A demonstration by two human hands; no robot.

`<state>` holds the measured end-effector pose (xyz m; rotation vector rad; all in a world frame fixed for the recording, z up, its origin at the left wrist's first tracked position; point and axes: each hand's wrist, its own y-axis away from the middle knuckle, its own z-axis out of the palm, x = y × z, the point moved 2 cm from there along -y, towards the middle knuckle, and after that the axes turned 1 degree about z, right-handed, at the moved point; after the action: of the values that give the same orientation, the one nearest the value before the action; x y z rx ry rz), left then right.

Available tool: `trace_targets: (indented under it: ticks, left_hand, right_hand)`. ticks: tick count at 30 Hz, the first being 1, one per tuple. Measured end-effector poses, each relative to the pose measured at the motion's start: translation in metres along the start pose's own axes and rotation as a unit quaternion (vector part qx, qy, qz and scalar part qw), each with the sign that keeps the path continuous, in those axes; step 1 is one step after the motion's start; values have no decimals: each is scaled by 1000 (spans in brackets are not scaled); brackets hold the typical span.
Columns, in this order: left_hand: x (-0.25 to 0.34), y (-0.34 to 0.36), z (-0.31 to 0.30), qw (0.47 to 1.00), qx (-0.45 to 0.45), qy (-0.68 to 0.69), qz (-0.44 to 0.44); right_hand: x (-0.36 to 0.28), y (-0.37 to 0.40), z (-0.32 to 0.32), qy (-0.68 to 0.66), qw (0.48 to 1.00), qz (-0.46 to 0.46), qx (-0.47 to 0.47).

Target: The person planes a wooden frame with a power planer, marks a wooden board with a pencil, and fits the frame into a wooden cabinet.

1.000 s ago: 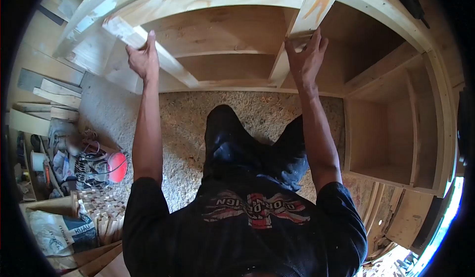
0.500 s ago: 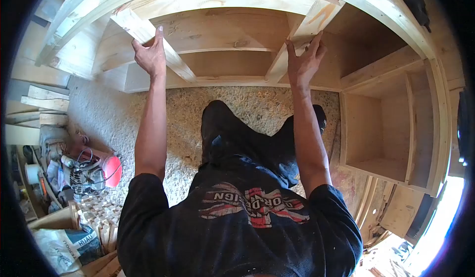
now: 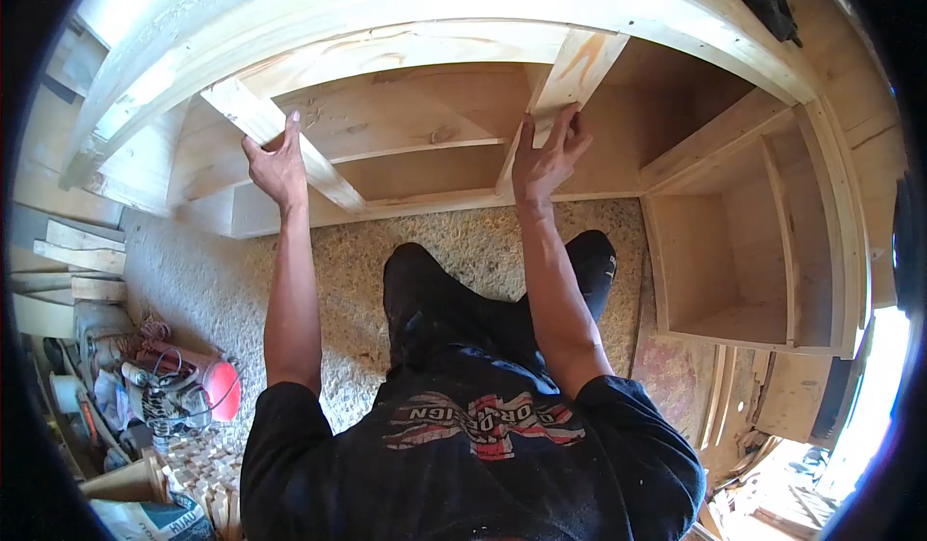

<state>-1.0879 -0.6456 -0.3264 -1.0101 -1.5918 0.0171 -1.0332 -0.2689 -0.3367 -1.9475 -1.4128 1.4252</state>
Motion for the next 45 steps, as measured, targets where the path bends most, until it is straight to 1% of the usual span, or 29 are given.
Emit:
trace_targets:
  ticks: [2, 4, 10, 13, 14, 15, 16, 17, 19, 20, 22, 23, 24, 25, 26, 27, 28, 29, 30, 32, 33, 34, 36, 38, 39, 40, 42, 43, 45]
  left_hand:
    - [-4, -2, 3, 1000, 8, 8, 2]
    - [-8, -3, 3, 999, -12, -29, -16]
    - [-4, -4, 0, 999, -18, -39, -11]
    - [-13, -5, 3, 999, -28, -26, -10]
    - [-14, -3, 8, 999, -23, -27, -9]
    - [-13, -2, 11, 999, -32, 21, -28]
    - [-16, -3, 8, 997, -33, 60, -46]
    - [-15, -4, 5, 997, -27, 53, -41]
    - [-1, -1, -1, 998, -24, 53, -38]
    - [5, 0, -4, 997, -32, 61, -41]
    - [3, -1, -9, 998, -59, 20, -24]
    - [10, -5, -16, 993, -108, -35, -29]
    - [5, -9, -19, 993, -103, -38, -33]
    - [1, -20, -19, 989, -91, 113, 0]
    - [-4, -33, -18, 961, -78, 261, 35]
    - [-9, -53, -17, 924, -94, 371, -26]
    - [-9, -74, -18, 870, -110, 473, -89]
    - [1, -90, -20, 849, -139, 504, -75]
    - [8, -104, -22, 826, -167, 534, -63]
    - [-8, -122, -15, 787, -276, 546, -72]
    - [-13, -119, -12, 788, -277, 543, -84]
    - [-14, -125, -8, 782, -255, 563, -85]
    - [-12, -121, -7, 775, -234, 578, -99]
    - [-6, -119, 0, 799, -174, 572, -68]
    - [-16, -121, 3, 781, -191, 587, -92]
    - [-23, -124, 5, 781, -191, 588, -93]
    - [-28, -125, 5, 756, -226, 610, -70]
    - [-30, -125, 8, 755, -226, 611, -72]
    - [-18, -121, 4, 775, -180, 603, -59]
  right_hand:
    - [-2, 1, 2, 10, 1000, -6, 8]
    - [-2, 3, 4, 20, 1000, -10, 11]
    - [-2, 3, 9, 53, 998, -24, 17]
    - [3, 6, 12, 61, 998, -22, 19]
    - [13, 9, 17, -25, 999, 31, 25]
    - [13, 11, 24, -118, 989, 85, 26]
    - [13, 10, 23, -38, 998, 15, 44]
    - [14, 10, 20, 38, 996, -56, 61]
    - [2, 8, 14, 14, 999, -15, 46]
    - [-2, 8, 14, -4, 999, -17, 36]
    - [0, 6, 12, 30, 999, -17, 30]
    - [0, 5, 12, 24, 999, -21, 25]
    - [-1, 5, 10, 41, 997, -44, 37]
    - [-2, 5, 10, 59, 995, -67, 49]
    - [-1, 4, 11, 57, 995, -69, 46]
    - [-1, 4, 12, 54, 995, -74, 49]
    - [2, 5, 12, 53, 994, -78, 50]
    - [4, 5, 13, 56, 994, -79, 42]
    - [6, 4, 16, 58, 994, -85, 43]
    - [10, 12, 9, 71, 993, -88, 24]
    - [5, 10, 5, 70, 993, -92, 26]
    - [-1, 5, 9, 63, 993, -97, 39]
    - [8, 6, 12, 72, 992, -101, 30]
    - [9, 4, 17, 66, 988, -128, 50]
    - [10, 5, 14, 69, 988, -129, 47]
    - [10, 4, 15, 71, 989, -122, 40]
    - [9, 5, 14, 75, 990, -115, 30]
    - [8, 4, 14, 64, 990, -124, 34]
    - [10, 5, 15, 57, 989, -133, 37]
